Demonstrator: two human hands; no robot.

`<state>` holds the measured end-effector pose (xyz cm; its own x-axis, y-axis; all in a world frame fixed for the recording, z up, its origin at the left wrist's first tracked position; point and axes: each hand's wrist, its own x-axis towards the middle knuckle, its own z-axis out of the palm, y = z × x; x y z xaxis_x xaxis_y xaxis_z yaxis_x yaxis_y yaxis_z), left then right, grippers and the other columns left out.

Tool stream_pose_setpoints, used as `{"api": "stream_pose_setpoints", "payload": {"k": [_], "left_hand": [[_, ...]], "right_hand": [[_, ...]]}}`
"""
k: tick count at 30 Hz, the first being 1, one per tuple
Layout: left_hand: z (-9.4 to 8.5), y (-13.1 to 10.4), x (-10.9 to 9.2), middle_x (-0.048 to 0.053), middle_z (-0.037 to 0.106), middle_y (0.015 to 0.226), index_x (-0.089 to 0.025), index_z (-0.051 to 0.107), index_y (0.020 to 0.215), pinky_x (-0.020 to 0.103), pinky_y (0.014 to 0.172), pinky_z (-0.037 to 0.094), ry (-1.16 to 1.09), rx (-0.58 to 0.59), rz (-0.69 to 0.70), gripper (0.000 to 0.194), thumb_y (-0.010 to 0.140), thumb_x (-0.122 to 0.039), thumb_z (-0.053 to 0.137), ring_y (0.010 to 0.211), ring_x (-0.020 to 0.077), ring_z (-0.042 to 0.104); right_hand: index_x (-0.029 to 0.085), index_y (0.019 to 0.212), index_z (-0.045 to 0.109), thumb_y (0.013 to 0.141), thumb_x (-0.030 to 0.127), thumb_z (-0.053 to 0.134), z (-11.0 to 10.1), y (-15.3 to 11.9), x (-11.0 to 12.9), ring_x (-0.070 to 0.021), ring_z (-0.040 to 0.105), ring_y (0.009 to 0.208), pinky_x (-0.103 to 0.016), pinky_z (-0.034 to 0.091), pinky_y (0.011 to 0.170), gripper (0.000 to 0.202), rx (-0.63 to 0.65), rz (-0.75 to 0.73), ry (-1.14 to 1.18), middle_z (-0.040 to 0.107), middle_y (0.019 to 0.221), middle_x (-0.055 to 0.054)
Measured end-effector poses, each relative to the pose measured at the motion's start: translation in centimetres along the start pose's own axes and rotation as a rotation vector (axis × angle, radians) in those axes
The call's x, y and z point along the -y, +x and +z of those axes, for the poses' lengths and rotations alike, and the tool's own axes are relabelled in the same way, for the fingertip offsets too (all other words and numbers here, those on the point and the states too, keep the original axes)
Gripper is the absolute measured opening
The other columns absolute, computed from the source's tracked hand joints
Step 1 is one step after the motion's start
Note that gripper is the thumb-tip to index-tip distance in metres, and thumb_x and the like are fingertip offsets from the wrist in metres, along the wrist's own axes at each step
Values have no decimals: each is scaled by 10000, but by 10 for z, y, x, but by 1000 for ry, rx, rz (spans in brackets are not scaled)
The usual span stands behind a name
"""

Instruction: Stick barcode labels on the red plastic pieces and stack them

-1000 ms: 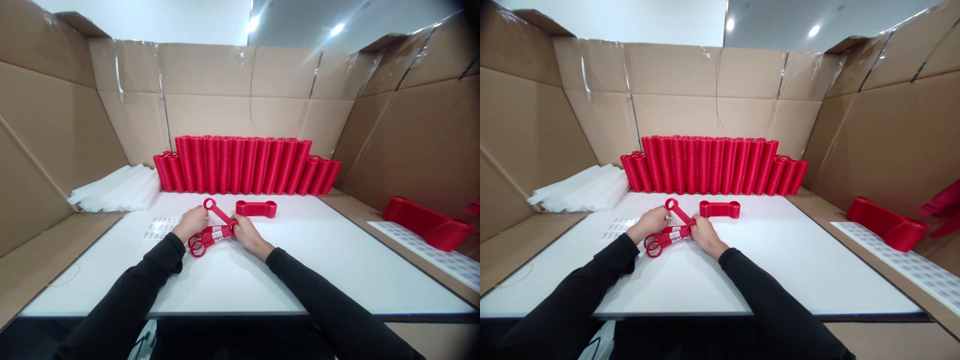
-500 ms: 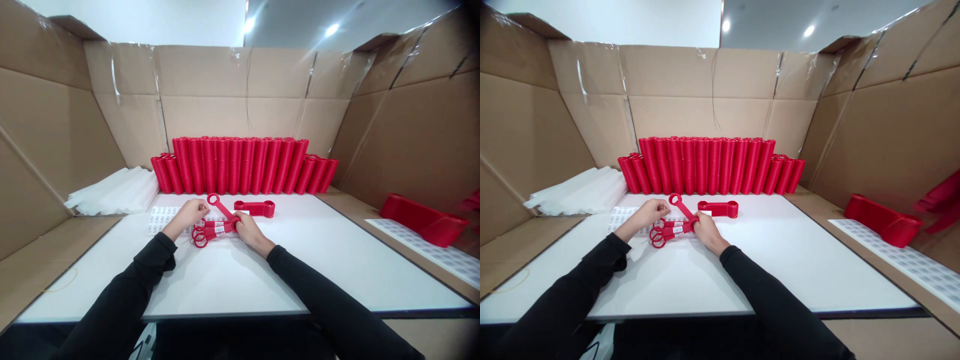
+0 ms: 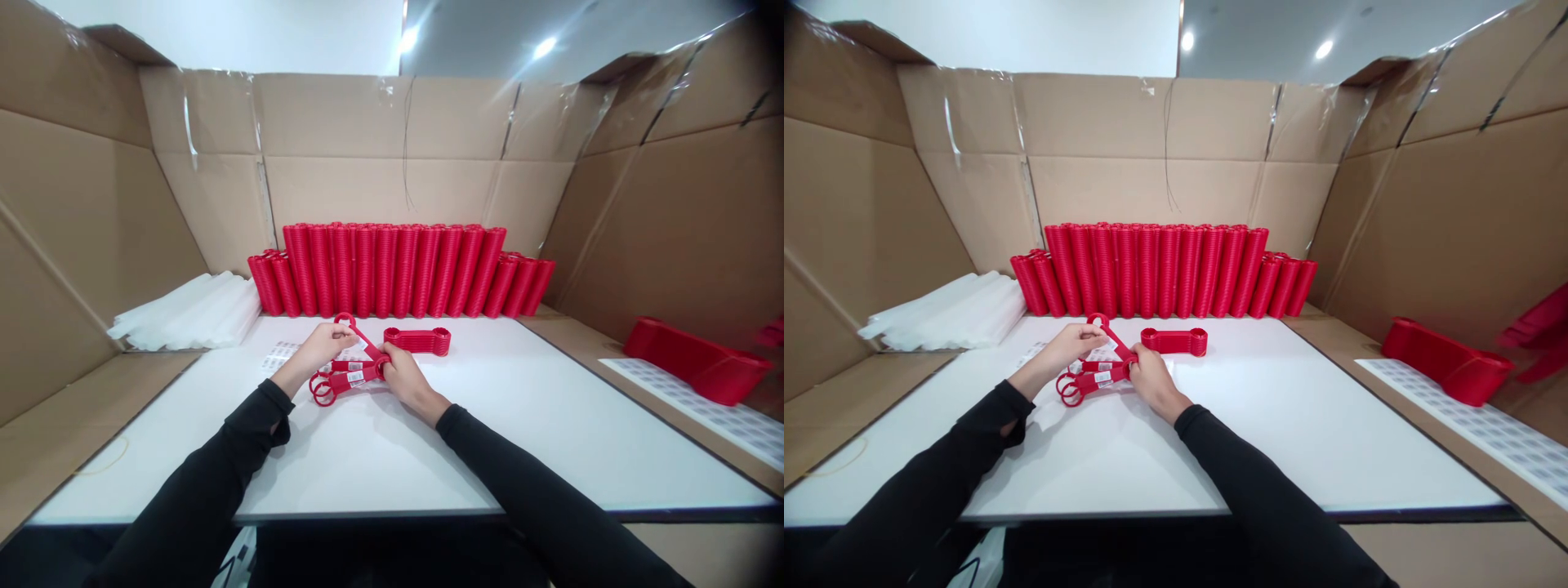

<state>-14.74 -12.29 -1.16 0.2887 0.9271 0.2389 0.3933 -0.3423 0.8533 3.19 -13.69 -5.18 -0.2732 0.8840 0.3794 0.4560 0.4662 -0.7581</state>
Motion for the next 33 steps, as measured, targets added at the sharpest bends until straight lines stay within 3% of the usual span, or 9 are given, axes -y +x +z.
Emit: {"api": "stream_pose_setpoints", "payload": {"k": [13,22,28,33], "left_hand": [[2,-2,-6,-12,555,604,-124,642,736,208,491,317,-20,14,-20,255,710,-365,560,511,83,428],[6,-1,-3,0,574,616,-120,628,704,216,494,324,43,-34,5,242,718,-345,540,518,93,450],[15,-9,-12,-29,501,532,-154,595,712,231,508,292,415,-172,124,231,792,-341,485,510,108,449],[25,-17,-15,27,604,795,-190,533,878,249,592,349,828,-262,220,254,855,-417,422,741,177,563]], "right_hand": [[168,710,476,650,40,343,0,-2,4,-149,518,636,-234,329,550,194,16,11,-12,590,717,-40],[174,702,455,659,40,337,1,-3,3,-143,504,624,-231,309,541,184,17,-8,-26,567,698,-26],[179,677,427,668,43,332,1,-3,4,-136,476,601,-236,295,537,166,-2,-19,-16,536,671,-12],[182,676,413,667,45,329,2,-3,6,-132,448,582,-237,296,539,161,-16,-36,9,500,639,2]]}}
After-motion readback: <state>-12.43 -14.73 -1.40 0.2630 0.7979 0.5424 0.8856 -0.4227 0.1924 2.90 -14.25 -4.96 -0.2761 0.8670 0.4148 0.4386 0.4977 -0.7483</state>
